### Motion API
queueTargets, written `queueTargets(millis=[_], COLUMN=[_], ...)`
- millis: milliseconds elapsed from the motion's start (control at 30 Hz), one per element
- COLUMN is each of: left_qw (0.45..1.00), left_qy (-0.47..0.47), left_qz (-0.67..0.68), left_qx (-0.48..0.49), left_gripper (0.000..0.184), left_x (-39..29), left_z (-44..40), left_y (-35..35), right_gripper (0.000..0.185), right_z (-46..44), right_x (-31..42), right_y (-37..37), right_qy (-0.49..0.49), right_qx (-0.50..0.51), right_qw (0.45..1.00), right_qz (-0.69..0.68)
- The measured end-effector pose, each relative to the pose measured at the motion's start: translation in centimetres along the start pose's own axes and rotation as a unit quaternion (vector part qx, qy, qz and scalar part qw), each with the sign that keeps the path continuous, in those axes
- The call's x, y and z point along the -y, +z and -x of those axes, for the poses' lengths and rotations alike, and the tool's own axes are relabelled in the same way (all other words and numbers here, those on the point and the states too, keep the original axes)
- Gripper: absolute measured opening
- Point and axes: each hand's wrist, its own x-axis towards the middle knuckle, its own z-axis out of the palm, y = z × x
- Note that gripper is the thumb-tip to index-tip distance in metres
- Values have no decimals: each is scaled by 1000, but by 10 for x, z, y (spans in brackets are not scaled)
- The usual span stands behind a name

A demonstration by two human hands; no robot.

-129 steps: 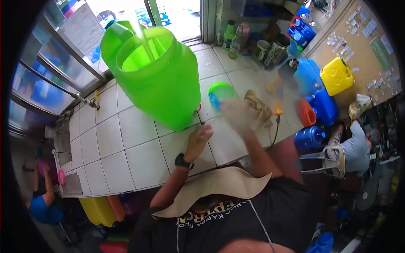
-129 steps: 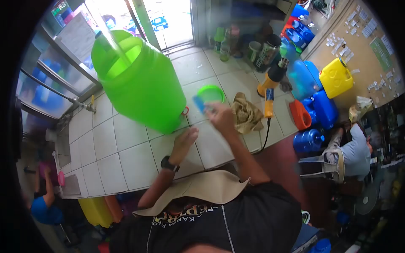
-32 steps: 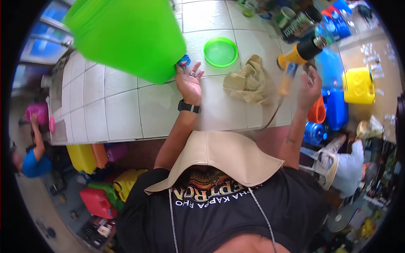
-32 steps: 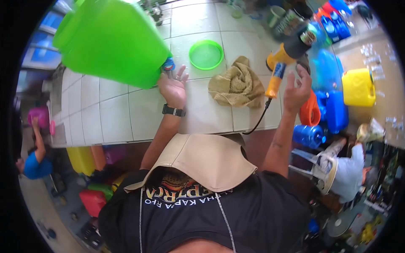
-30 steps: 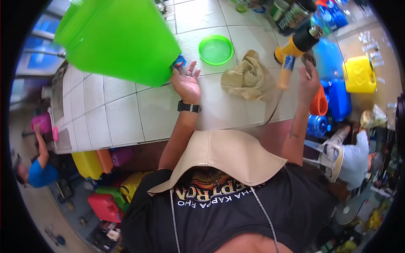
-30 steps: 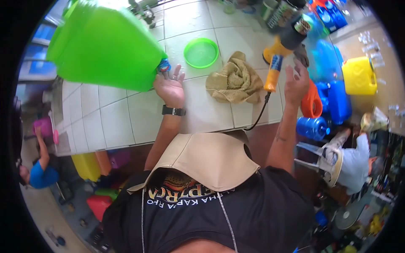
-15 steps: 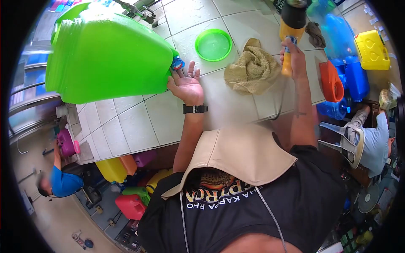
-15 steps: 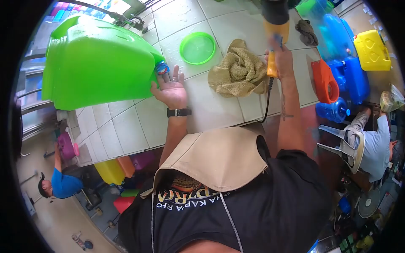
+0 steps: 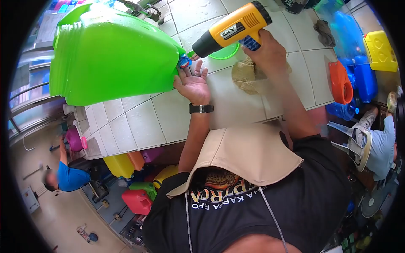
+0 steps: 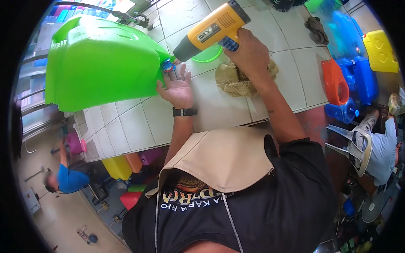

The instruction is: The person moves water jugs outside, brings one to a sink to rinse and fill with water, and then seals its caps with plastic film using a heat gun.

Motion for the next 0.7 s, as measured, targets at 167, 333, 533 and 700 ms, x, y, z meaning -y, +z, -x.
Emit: queueTargets(millis=[167,333,533,700], left_qw=[1000,1000,1000,1000], left_qy=[-2,-1,-3,3], left_qz=[-6,-8,-5,-7], left_qx=[6,2,3,-8], left_gripper=[75,75,74,73], left_x=[-1,0,0,0], left_z=[1,0,-2,2], left_y=[2,2,0,4], right_gripper=[48,47,47,51], right_z=[2,6,5,-2], right_x=[-2,-4,-4,-7], right_y=[6,7,7,12], right_qy=[-20,-25,-20,-11], right_qx=[-8,1,10,14], right_qw=[999,999,999,999], right_qz=[29,31,36,47])
